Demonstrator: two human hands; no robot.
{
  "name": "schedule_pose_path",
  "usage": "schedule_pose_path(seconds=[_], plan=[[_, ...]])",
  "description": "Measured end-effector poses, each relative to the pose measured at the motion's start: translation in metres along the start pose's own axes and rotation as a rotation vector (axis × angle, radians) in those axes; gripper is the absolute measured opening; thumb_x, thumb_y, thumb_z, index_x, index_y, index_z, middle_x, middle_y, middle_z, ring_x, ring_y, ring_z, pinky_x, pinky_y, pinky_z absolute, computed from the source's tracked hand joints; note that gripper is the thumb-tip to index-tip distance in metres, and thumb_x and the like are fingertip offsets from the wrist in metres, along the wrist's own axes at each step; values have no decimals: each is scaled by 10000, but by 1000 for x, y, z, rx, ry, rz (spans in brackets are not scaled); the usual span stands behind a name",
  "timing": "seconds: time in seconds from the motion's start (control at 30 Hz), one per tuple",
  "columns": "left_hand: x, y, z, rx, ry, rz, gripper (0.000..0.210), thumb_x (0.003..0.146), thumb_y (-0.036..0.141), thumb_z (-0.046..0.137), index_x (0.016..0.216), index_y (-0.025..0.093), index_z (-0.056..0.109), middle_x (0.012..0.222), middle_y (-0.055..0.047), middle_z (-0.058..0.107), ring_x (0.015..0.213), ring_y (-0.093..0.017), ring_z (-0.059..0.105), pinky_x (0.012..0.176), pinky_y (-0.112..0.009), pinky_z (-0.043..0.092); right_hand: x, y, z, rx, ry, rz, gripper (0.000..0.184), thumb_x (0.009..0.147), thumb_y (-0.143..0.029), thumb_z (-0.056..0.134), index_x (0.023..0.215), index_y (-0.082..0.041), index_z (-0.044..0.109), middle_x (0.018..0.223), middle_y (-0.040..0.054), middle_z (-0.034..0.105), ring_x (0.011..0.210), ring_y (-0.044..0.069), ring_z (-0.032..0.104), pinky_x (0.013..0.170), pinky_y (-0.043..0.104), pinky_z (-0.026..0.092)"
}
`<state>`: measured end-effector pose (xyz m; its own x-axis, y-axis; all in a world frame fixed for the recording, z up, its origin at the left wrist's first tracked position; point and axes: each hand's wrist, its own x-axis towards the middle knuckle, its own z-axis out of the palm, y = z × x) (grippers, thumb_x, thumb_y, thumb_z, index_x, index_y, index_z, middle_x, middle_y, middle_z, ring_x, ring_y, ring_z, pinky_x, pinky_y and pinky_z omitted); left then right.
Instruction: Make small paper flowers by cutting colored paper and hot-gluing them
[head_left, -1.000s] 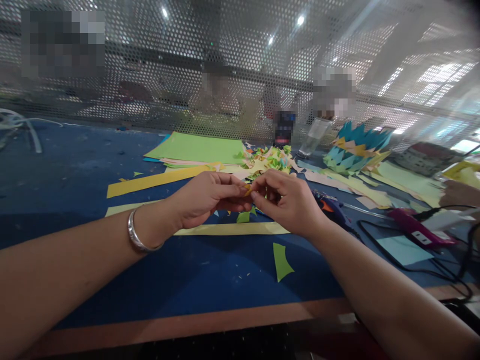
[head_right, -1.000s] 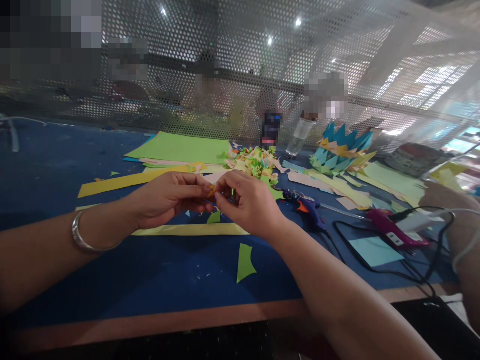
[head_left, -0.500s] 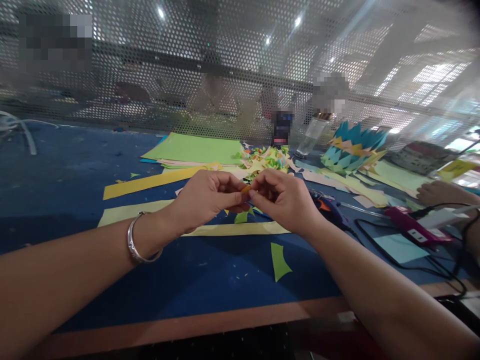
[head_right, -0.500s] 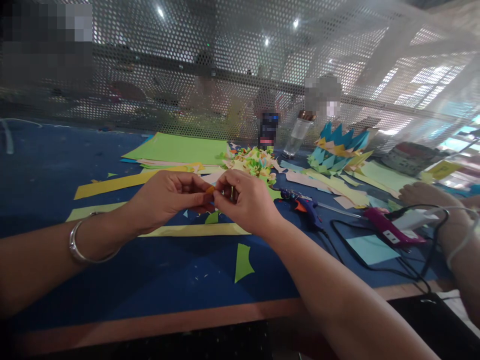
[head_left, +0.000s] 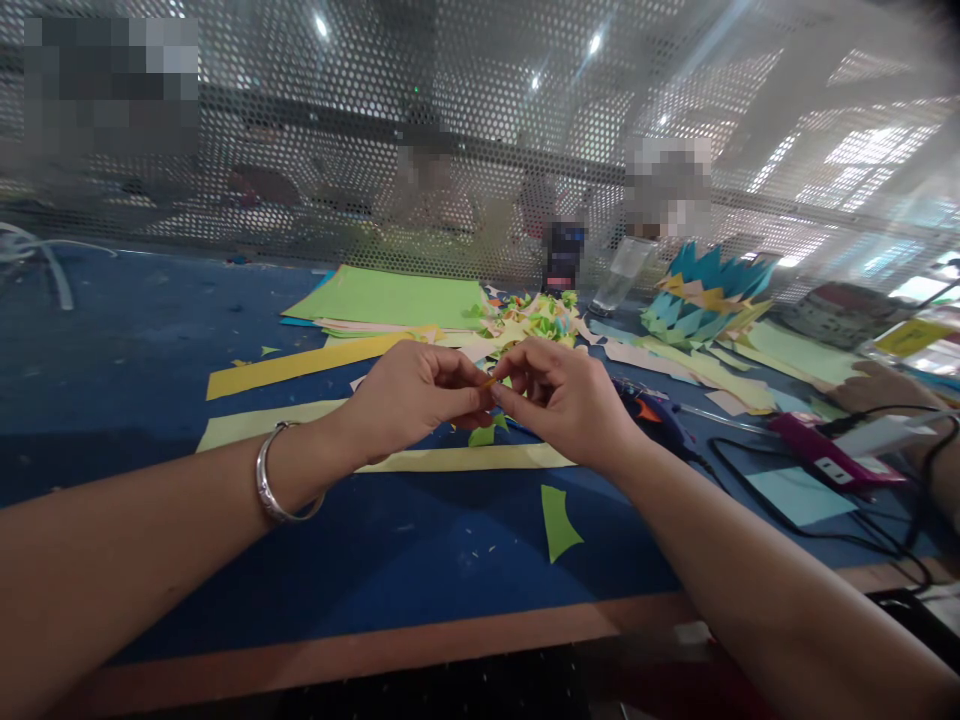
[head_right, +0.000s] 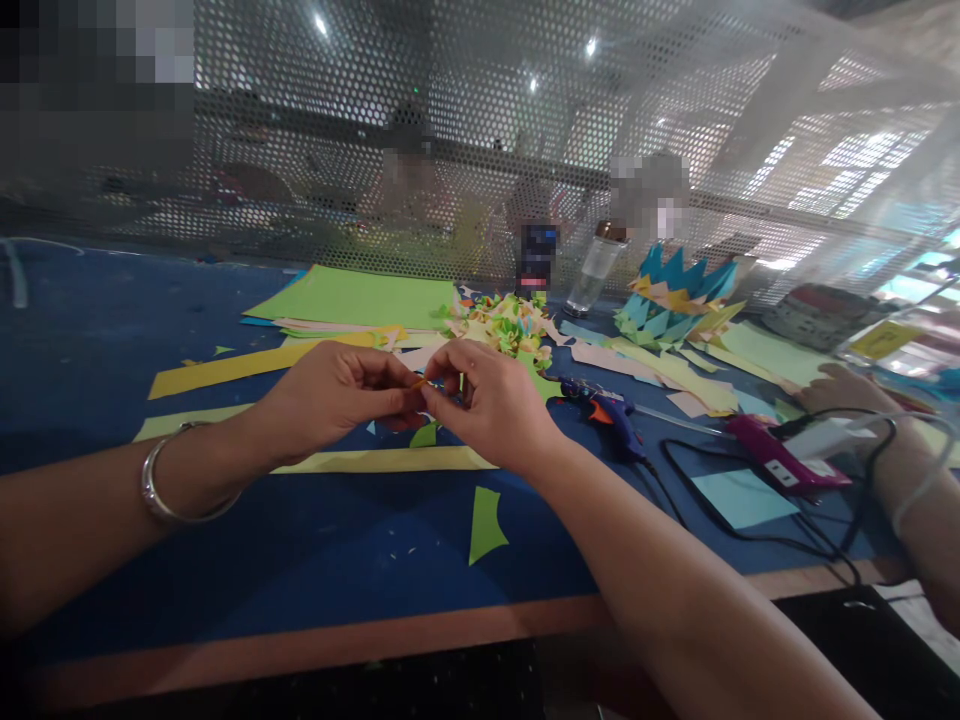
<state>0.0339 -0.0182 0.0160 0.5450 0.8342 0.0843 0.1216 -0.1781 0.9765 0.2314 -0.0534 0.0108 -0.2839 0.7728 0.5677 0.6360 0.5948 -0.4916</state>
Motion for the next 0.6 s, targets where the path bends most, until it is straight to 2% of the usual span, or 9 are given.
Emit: schedule_pose_path(seconds=[0.2,0.37,0.6], plan=[[-1,3,1,-41,-11,-55,68,734,176,768,763,132,725,672,-26,730,644,-119,684,650,-217,552,-1,1,0,2,-15,-45,58,844,-181,658,899,-161,659,760,-10,575,569,76,484,543,224,412],[0,3,2,-142,-13,-104,219,668,226,856,799,128,709,696,-12,700,652,-108,658,645,-219,520,-1,2,0,39,-16,16,43,861,-213,652,850,-171,646,733,-11,574,566,82,476,541,235,403],[2,0,-4,-139,-77,-102,269,707,351,855,805,126,744,748,-51,738,691,-120,677,652,-219,516,-1,4,0,114,-38,96,78,866,-245,658,843,-176,631,687,-22,575,549,82,468,518,231,391]])
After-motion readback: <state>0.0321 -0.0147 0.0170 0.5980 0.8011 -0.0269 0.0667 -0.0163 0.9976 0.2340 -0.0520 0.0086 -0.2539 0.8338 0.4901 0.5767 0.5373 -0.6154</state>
